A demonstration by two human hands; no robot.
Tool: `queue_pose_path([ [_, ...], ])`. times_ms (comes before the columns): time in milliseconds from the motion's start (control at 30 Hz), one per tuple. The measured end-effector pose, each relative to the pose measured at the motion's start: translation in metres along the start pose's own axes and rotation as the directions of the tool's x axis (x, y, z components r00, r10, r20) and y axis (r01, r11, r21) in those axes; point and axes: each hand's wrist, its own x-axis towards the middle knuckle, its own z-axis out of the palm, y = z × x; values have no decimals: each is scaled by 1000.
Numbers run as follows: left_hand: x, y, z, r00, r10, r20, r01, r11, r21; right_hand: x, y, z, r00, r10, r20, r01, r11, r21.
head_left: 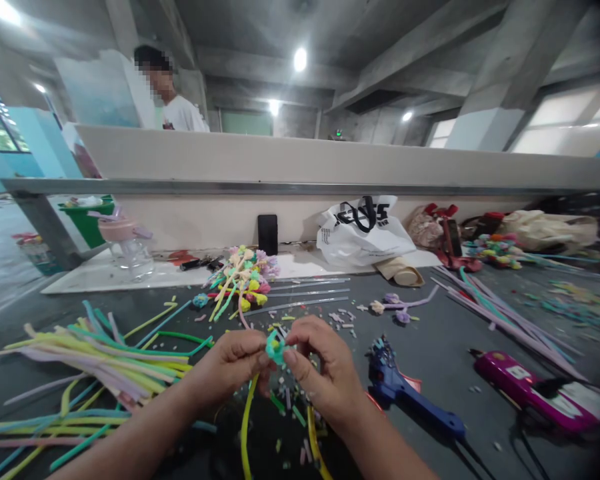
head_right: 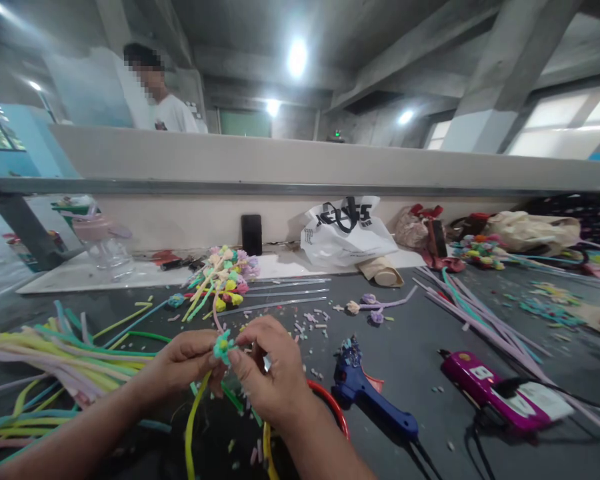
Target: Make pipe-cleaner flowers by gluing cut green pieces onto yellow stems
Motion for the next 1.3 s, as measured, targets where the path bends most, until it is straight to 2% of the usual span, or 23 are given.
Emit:
queue_pose_path([
  [67, 0, 1, -2, 999, 50, -13, -48, 994, 99, 2, 0, -1, 1000, -8, 18, 8, 1000, 11],
  [200, 1, -2, -3, 995, 95, -10, -93, 986, 138, 7, 1, -6, 995, -2, 96, -1, 1000, 27],
  [367, 3, -3, -4, 990, 128, 53, -136, 971, 198, 13, 0, -14, 976, 14, 215, -13, 1000, -7],
  [500, 3, -5, -4, 987, 148, 58, -158, 954, 256, 13, 2, -20, 952, -82, 294, 119, 987, -111],
  [633, 1, -9, -3, 991, 111, 71, -127, 943, 308, 10, 6, -22, 918, -139, 372, 238, 943, -233],
  [733, 0, -9, -4, 991, 99, 91, -123, 936, 329, 9, 7, -21, 913, -135, 386, 251, 930, -268],
  [833, 1, -7, -3, 983, 130, 129, -166, 930, 327, 8, 7, -21, 920, -144, 365, 235, 947, -218],
  [933, 2, -7, -2, 973, 167, 157, -213, 912, 350, 8, 8, -22, 908, -111, 404, 212, 954, -214],
  [1000, 2, -10, -1, 977, 171, 123, -206, 902, 379, 8, 9, -21, 897, -93, 432, 223, 940, -259],
  [1100, 2, -15, 0, 985, 175, -5, -157, 896, 416, 8, 12, -17, 922, -91, 376, 230, 910, -344],
  [1200, 1, -19, 2, 977, 189, -100, -134, 906, 400, 8, 13, -10, 968, -41, 249, 138, 912, -387],
  [1267, 0, -20, 3, 974, 184, -130, -125, 921, 370, 8, 14, -6, 982, 108, 158, -42, 926, -374],
  [1300, 0, -20, 4, 974, 179, -139, -121, 929, 349, 9, 14, -4, 968, 220, 122, -166, 923, -347],
])
